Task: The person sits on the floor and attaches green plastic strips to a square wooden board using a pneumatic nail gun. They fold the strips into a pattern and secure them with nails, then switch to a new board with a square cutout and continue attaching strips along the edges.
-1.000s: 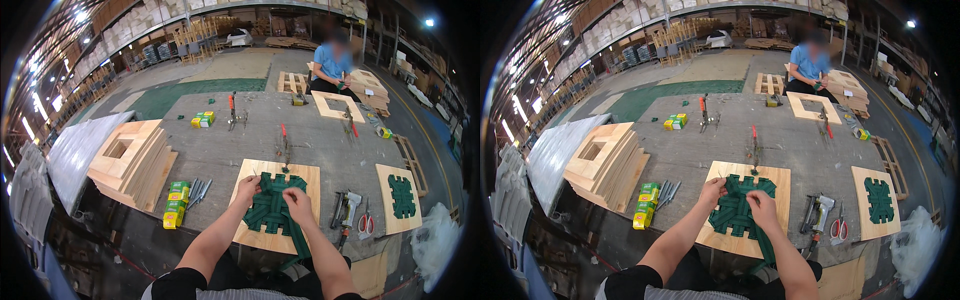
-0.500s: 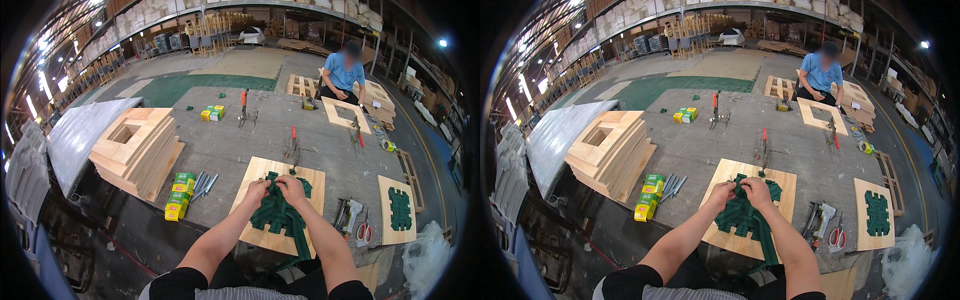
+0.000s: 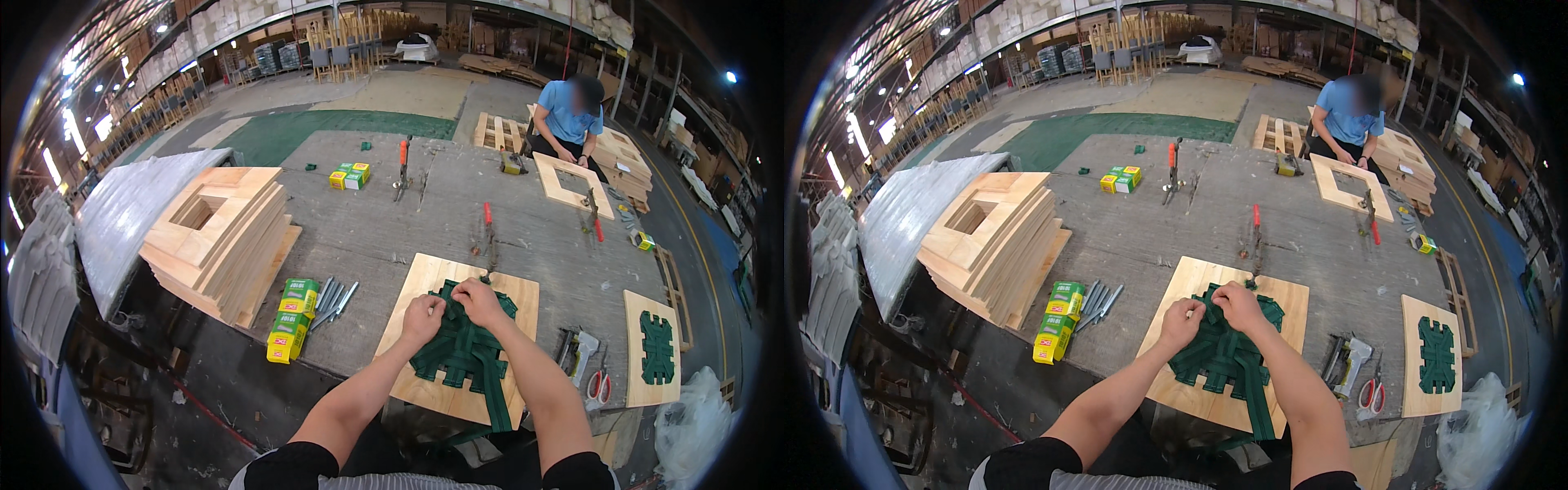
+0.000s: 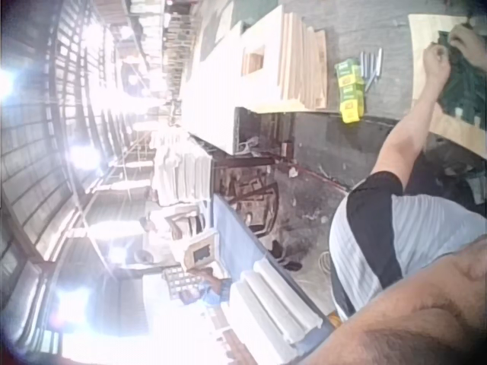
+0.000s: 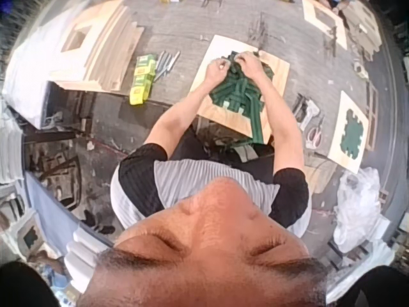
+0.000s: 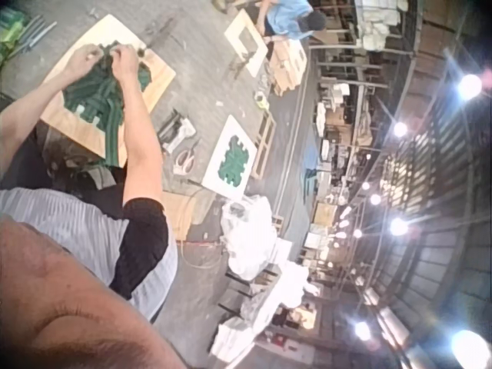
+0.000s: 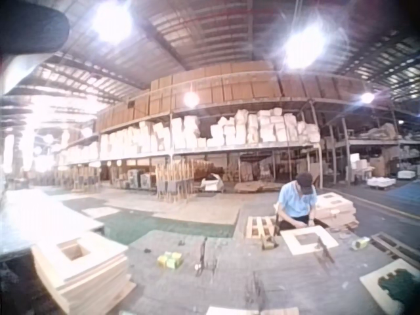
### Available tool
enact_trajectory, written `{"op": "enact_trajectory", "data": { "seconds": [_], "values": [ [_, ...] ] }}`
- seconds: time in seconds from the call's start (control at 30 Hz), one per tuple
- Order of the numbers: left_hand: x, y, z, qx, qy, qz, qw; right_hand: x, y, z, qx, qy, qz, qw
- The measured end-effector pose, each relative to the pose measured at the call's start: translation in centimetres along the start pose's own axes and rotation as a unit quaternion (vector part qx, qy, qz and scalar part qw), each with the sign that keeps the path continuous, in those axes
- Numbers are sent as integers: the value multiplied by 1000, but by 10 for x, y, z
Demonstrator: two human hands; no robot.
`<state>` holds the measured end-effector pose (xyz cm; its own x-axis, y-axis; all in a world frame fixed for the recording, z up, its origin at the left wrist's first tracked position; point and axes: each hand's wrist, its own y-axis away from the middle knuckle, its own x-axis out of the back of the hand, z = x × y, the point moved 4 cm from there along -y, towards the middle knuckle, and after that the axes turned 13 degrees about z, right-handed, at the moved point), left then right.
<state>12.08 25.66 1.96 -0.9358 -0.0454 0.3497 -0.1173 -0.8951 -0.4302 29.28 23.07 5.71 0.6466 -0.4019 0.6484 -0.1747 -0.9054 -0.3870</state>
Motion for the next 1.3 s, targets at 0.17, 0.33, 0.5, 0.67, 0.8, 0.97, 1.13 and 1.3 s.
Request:
{"op": "enact_trajectory", "data": {
  "seconds": [0.17, 0.33, 0.5, 0.67, 0.8, 0.97, 1.13, 1.3],
  "values": [
    [11, -18, -31, -56, -60, 43, 996, -32, -42, 25, -87, 38, -69, 993],
    [1, -15, -31, -126, -81, 31, 988, -58, -66, 49, -100, 94, -114, 984],
    [-9, -7, -31, -157, -207, -58, 964, -75, -72, 53, -106, 100, -117, 982],
    [-18, -5, -34, -158, -300, -96, 936, -77, -71, 53, -115, 110, -89, 983],
    [-18, -6, -34, -148, -332, -98, 926, -78, -70, 46, -133, 109, -74, 982],
    [-27, -7, -20, -159, -329, -109, 925, -45, -53, 50, -145, 0, 50, 988],
    [-7, -8, -39, -139, -357, -91, 919, 34, 10, 40, -129, -171, 229, 950],
    [-26, -5, -26, -140, -349, -124, 918, 208, 169, 108, -316, 143, 360, 866]
  ]
}}
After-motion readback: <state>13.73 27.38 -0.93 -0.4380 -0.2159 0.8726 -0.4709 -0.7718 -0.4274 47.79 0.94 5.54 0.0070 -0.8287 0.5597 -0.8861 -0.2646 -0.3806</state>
